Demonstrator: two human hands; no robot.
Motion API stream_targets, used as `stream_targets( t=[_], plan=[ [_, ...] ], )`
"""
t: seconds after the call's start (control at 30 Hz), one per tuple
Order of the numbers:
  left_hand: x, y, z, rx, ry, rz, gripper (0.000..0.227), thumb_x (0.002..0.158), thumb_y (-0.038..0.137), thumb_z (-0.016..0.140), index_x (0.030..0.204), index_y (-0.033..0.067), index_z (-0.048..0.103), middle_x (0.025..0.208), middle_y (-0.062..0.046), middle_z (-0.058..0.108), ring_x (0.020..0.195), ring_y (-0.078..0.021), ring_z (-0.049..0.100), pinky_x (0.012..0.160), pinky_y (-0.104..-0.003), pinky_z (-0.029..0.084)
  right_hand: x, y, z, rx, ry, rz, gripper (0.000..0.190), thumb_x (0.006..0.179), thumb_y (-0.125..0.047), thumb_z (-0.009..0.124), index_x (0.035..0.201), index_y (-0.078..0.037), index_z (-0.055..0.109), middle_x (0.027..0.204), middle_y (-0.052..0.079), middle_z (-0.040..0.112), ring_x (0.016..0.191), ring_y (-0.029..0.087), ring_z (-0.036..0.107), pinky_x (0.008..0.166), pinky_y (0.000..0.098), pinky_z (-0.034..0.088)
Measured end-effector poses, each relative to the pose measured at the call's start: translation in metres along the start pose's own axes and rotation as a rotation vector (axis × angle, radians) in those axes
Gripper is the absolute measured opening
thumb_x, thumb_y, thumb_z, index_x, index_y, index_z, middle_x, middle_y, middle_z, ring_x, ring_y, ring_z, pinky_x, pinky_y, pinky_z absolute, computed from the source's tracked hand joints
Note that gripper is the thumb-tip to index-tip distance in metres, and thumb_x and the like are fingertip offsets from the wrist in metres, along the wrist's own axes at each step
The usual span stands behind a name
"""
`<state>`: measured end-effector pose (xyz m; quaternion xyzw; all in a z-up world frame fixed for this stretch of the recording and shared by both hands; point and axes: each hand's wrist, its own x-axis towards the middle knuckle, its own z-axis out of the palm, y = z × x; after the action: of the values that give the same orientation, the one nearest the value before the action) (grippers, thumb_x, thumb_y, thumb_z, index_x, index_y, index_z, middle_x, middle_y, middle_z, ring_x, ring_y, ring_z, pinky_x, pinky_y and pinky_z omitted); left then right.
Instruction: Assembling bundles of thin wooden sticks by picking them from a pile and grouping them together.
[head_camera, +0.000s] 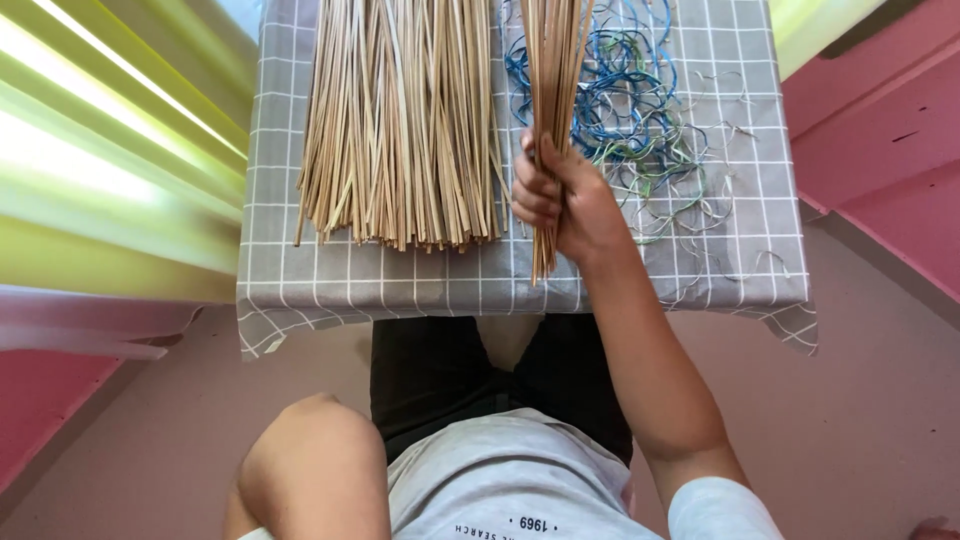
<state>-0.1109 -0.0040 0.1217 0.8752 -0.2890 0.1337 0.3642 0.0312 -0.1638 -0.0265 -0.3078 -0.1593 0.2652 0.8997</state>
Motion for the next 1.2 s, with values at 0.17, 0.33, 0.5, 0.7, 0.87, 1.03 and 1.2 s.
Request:
stream_targets(
  t=[0.17,0.33,0.5,0.7,0.87,1.03,1.2],
  plan=[
    [0.003,0.004,-0.001,0.028,-0.054,-0.006,0.028,0.088,0.014,0.058,0.115,0.0194,0.059,0.095,0.001,0.070,0.062,-0.0188,0.065,0.038,-0.040,0.042,0.038,-0.024,0.019,-0.078,0.029,-0.012,0.020,0.113,-0.026,0.044,0.113,-0.010,0.056,0.065,-0.006,0.034,0.048,0.005,0.032,0.042,0.0183,0.030],
    [0.007,0.000,-0.002,0.069,-0.114,-0.013,0.034,0.084,0.014,0.060,0.118,0.0214,0.060,0.099,0.002,0.072,0.063,-0.0189,0.068,0.037,-0.041,0.043,0.067,-0.044,0.028,-0.174,0.048,0.004,0.022,0.113,-0.025,0.046,0.105,-0.010,0.060,0.065,-0.007,0.037,0.049,0.006,0.032,0.042,0.0189,0.026],
    [0.023,0.001,-0.002,0.111,-0.148,0.000,0.041,0.081,0.014,0.061,0.120,0.0235,0.061,0.103,0.003,0.075,0.064,-0.0191,0.071,0.035,-0.041,0.044,0.078,-0.052,0.004,-0.193,0.100,-0.025,0.024,0.112,-0.025,0.042,0.115,-0.006,0.055,0.066,-0.006,0.035,0.049,0.006,0.031,0.041,0.0205,0.026],
    [0.068,-0.160,-0.003,0.455,-0.210,-0.513,0.030,0.098,0.010,0.047,0.084,0.0231,0.070,0.105,-0.008,0.066,0.087,-0.0411,0.070,0.067,-0.051,0.055,0.087,-0.034,-0.046,-0.098,0.030,-0.038,0.026,0.112,-0.032,0.045,0.118,-0.010,0.058,0.065,-0.007,0.020,0.045,0.003,0.026,0.040,0.0153,0.023],
    [0.100,-0.210,0.020,0.484,-0.238,-0.611,0.030,0.106,0.031,0.043,0.107,0.0075,0.061,0.082,-0.015,0.066,0.075,-0.0356,0.071,0.065,-0.046,0.052,0.086,-0.035,-0.055,-0.039,-0.007,-0.007,0.024,0.112,-0.031,0.044,0.116,-0.010,0.056,0.064,-0.008,0.021,0.045,0.002,0.027,0.039,0.0149,0.025],
    [0.114,-0.245,0.053,0.695,-0.265,-0.559,0.043,0.097,0.046,0.060,0.099,0.0029,0.063,0.085,-0.021,0.072,0.085,-0.0445,0.074,0.072,-0.056,0.055,0.084,-0.034,-0.067,-0.009,-0.006,0.008,0.024,0.113,-0.032,0.043,0.116,-0.011,0.056,0.064,-0.008,0.022,0.046,0.002,0.028,0.039,0.0152,0.027],
    [0.114,-0.280,0.067,0.659,-0.158,-0.584,0.026,0.093,0.025,0.065,0.084,0.0012,0.069,0.070,-0.018,0.069,0.076,-0.0423,0.074,0.069,-0.053,0.057,0.085,-0.029,-0.074,0.036,-0.017,0.039,0.024,0.112,-0.033,0.045,0.116,-0.012,0.057,0.064,-0.008,0.021,0.045,0.002,0.028,0.038,0.0154,0.029]
  ],
)
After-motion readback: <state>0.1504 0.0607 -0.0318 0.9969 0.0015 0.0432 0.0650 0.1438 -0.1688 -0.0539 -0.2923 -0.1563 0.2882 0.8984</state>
